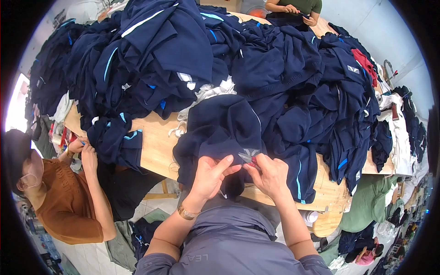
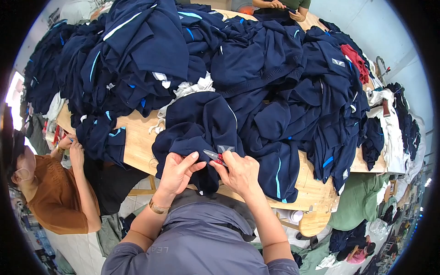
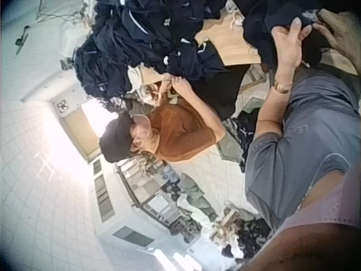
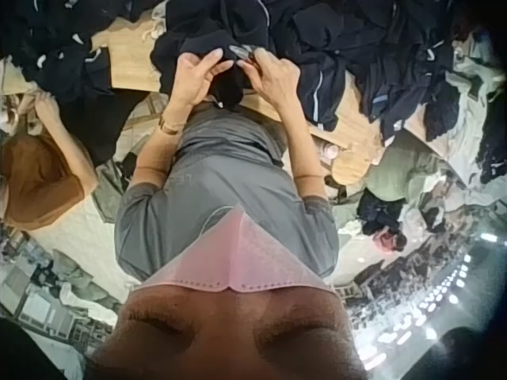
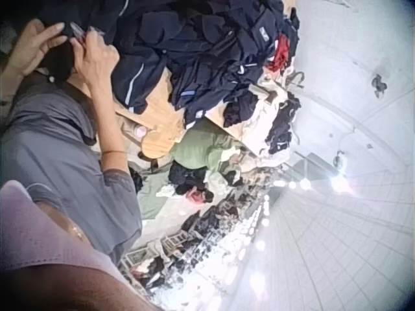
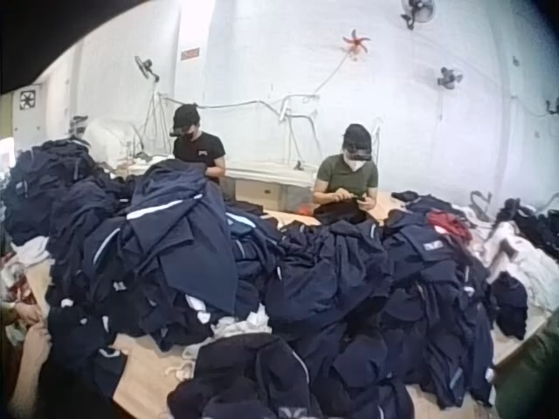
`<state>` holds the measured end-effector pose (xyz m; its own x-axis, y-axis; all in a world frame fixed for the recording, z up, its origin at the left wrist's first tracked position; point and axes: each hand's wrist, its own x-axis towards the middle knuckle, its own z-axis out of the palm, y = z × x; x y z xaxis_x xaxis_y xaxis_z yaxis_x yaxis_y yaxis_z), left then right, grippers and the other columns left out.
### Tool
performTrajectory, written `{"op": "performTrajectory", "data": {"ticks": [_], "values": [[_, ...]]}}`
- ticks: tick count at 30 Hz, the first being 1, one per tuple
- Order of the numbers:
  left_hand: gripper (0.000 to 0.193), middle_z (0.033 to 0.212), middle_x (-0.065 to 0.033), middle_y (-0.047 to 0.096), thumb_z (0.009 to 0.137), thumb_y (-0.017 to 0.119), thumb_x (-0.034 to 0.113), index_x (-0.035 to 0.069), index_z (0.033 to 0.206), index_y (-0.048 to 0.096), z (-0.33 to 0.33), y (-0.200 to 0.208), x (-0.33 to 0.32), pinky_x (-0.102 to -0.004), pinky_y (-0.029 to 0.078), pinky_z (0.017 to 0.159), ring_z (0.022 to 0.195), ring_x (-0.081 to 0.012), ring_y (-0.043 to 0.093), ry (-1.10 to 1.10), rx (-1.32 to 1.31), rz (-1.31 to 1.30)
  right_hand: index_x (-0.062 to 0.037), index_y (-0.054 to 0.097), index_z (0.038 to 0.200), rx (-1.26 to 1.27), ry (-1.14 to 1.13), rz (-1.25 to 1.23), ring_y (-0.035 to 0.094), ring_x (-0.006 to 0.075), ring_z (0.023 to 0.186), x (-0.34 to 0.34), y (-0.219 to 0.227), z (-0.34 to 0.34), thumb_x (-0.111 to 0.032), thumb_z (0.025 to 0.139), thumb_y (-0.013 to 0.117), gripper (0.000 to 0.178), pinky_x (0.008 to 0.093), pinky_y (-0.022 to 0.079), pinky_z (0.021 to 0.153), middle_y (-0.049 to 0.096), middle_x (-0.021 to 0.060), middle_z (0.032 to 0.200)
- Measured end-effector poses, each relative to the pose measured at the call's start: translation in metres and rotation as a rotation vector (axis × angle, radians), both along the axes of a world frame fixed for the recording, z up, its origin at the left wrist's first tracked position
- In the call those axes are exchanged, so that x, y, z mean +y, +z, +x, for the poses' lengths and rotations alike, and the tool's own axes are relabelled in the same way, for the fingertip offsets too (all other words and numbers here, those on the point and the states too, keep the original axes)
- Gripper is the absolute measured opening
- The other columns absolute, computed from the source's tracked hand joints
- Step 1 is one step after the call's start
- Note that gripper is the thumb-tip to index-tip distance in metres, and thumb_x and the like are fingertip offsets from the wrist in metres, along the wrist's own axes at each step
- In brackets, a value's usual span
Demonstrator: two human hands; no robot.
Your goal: Trimming excess threads from blue athletic shorts using a small pair of snips on a factory floor.
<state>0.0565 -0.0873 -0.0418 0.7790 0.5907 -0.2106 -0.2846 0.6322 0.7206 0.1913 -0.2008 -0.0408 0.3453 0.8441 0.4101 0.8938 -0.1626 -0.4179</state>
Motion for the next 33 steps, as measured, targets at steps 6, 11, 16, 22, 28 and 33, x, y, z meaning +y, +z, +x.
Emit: {"op": "performTrajectory", "data": {"ticks": [6,11,16,22,28,33], "values": [[0.016,0.101,-0.0063,0.062,0.090,0.053,0.003,0.001,0.104,0.059,-0.001,0.000,0.002,-0.0285,0.055,0.075,0.090,-0.0135,0.061,-0.003,-0.005,0.026,-0.0081,0.052,0.070,-0.014,0.010,-0.022,0.049,0.0230,0.044,0.000,0.002,0.001,-0.029,0.076,0.070,0.028,0.0307,0.037,0.046,0.052,0.0053,0.056],[0.016,0.102,-0.0071,0.062,0.090,0.053,0.003,0.001,0.104,0.059,-0.001,0.002,0.003,-0.0292,0.055,0.075,0.090,-0.0139,0.061,-0.015,-0.008,0.033,-0.0080,0.051,0.070,0.018,0.021,-0.007,0.049,0.0235,0.044,0.002,0.005,0.001,-0.029,0.076,0.069,0.028,0.0308,0.037,0.045,0.051,0.0057,0.054],[0.016,0.101,-0.0074,0.062,0.089,0.054,0.004,0.000,0.104,0.058,0.000,0.005,0.000,-0.0302,0.055,0.074,0.089,-0.0143,0.061,-0.047,0.025,0.069,-0.0077,0.047,0.067,0.105,0.032,0.061,0.046,0.0234,0.040,0.005,0.004,0.001,-0.032,0.079,0.067,0.034,0.0294,0.034,0.041,0.050,0.0058,0.053],[0.017,0.100,-0.0069,0.062,0.089,0.054,0.004,-0.001,0.105,0.058,0.001,0.000,0.001,-0.0296,0.056,0.073,0.088,-0.0139,0.061,-0.015,0.018,0.098,-0.0029,0.047,0.073,0.635,-0.093,0.143,0.049,0.0250,0.043,-0.002,-0.011,0.006,-0.025,0.085,0.062,0.029,0.0310,0.037,0.044,0.045,0.0089,0.052],[0.017,0.100,-0.0085,0.062,0.089,0.054,0.004,-0.002,0.105,0.058,-0.001,0.000,0.004,-0.0290,0.056,0.074,0.088,-0.0143,0.061,-0.010,0.018,0.117,-0.0054,0.048,0.071,0.330,0.012,0.029,0.052,0.0265,0.045,-0.002,-0.002,0.002,-0.033,0.083,0.063,0.034,0.0333,0.038,0.044,0.048,0.0086,0.052],[0.017,0.101,-0.0095,0.062,0.089,0.053,0.004,-0.003,0.104,0.058,-0.001,0.003,0.003,-0.0290,0.056,0.074,0.089,-0.0150,0.061,-0.010,0.042,0.194,-0.0070,0.047,0.068,0.157,0.064,0.032,0.049,0.0249,0.043,0.001,0.000,0.003,-0.034,0.081,0.065,0.035,0.0316,0.036,0.043,0.051,0.0077,0.053]]}}
